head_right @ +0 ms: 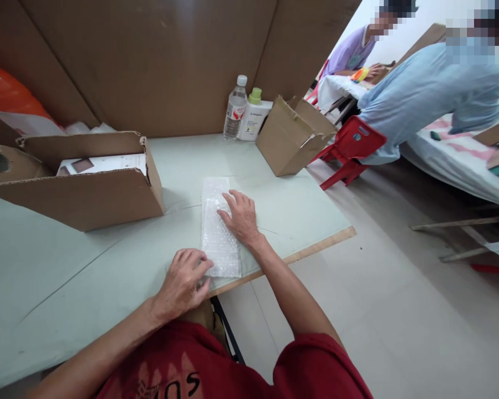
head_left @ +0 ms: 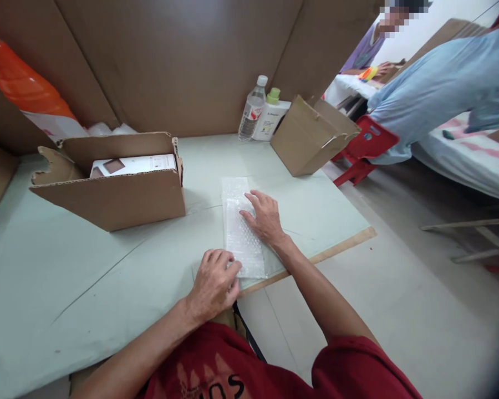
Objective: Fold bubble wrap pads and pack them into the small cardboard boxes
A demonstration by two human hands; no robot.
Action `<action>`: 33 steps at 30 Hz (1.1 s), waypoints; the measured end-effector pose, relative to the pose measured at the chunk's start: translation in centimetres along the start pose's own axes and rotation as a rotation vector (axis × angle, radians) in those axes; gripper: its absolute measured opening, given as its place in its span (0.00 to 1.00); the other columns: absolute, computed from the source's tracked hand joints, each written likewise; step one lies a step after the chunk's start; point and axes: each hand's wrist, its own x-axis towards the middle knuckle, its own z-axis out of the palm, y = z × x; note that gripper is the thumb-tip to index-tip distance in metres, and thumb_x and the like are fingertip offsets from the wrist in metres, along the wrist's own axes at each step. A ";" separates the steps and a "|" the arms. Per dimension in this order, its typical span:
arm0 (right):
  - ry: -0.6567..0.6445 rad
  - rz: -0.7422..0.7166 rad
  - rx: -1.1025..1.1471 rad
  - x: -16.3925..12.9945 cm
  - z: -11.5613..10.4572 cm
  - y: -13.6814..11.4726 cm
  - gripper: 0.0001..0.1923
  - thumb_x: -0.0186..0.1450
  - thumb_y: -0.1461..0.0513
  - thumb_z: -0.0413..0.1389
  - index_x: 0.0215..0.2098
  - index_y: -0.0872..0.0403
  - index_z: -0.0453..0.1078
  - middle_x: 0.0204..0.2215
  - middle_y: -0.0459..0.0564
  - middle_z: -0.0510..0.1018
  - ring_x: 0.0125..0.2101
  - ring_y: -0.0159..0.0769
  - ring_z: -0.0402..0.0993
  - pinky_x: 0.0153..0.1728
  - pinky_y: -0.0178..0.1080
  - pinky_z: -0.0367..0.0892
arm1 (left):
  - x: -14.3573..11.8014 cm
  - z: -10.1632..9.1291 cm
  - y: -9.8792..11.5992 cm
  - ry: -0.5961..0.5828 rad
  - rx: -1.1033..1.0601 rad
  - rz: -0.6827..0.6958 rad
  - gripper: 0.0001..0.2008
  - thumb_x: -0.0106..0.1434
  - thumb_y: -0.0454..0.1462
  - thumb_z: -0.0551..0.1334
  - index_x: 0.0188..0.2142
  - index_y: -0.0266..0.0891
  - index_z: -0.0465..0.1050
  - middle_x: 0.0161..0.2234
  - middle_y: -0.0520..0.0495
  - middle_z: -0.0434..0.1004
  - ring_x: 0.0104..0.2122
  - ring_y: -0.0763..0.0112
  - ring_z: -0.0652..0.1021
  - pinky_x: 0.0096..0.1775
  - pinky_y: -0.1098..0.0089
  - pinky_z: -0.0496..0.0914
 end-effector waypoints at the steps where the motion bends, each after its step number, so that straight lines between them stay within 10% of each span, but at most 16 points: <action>1: -0.005 -0.028 0.013 0.0 0.0 -0.1 0.22 0.70 0.55 0.56 0.59 0.54 0.69 0.61 0.61 0.71 0.58 0.53 0.65 0.55 0.52 0.59 | 0.2 0.0 0.0 -0.017 0.002 0.022 0.15 0.57 0.30 0.62 0.45 0.40 0.72 0.49 0.39 0.75 0.50 0.54 0.73 0.51 0.54 0.66; 6: -0.062 -0.079 0.123 -0.7 -1.1 0.3 0.12 0.69 0.58 0.58 0.49 0.51 0.76 0.57 0.57 0.75 0.58 0.51 0.68 0.55 0.52 0.62 | 1.2 0.5 -0.6 -0.147 0.011 0.054 0.15 0.58 0.28 0.60 0.45 0.39 0.72 0.53 0.38 0.76 0.58 0.53 0.71 0.54 0.52 0.65; 12: -0.219 -0.250 0.423 -6.6 -7.3 1.5 0.23 0.67 0.49 0.61 0.56 0.48 0.72 0.57 0.55 0.76 0.57 0.47 0.72 0.55 0.51 0.67 | 3.0 -0.8 -0.8 -0.305 -0.090 -0.063 0.08 0.60 0.29 0.57 0.33 0.38 0.74 0.43 0.39 0.82 0.52 0.55 0.77 0.52 0.56 0.65; 17: 0.104 -0.154 0.429 -10.2 -10.1 -2.0 0.25 0.65 0.57 0.63 0.59 0.49 0.68 0.51 0.57 0.78 0.51 0.48 0.75 0.50 0.51 0.69 | 7.8 -2.9 -1.8 -0.441 -0.139 -0.234 0.08 0.58 0.35 0.57 0.29 0.39 0.76 0.27 0.46 0.80 0.29 0.62 0.77 0.36 0.63 0.67; 20: 0.221 -0.126 0.429 -10.5 -9.5 -3.9 0.17 0.66 0.63 0.60 0.53 0.48 0.71 0.42 0.52 0.80 0.42 0.44 0.77 0.43 0.47 0.70 | 11.0 -3.2 -3.0 -0.486 -0.146 -0.281 0.09 0.57 0.35 0.57 0.27 0.40 0.76 0.26 0.47 0.79 0.26 0.65 0.74 0.29 0.67 0.62; 25: -0.043 -0.198 0.257 -10.1 -6.8 -4.1 0.14 0.68 0.62 0.57 0.52 0.51 0.71 0.48 0.56 0.80 0.45 0.47 0.75 0.42 0.48 0.66 | 13.3 -2.5 -4.2 -0.484 -0.099 -0.355 0.08 0.56 0.34 0.59 0.27 0.39 0.78 0.27 0.46 0.80 0.28 0.64 0.76 0.29 0.68 0.63; 33: -0.139 -0.308 -0.026 -8.2 -4.1 -3.5 0.13 0.69 0.69 0.51 0.47 0.53 0.74 0.42 0.54 0.81 0.38 0.43 0.72 0.40 0.46 0.60 | 8.0 -2.4 -4.3 -0.152 -0.023 -0.320 0.15 0.68 0.37 0.55 0.50 0.37 0.74 0.45 0.39 0.80 0.47 0.56 0.78 0.49 0.59 0.70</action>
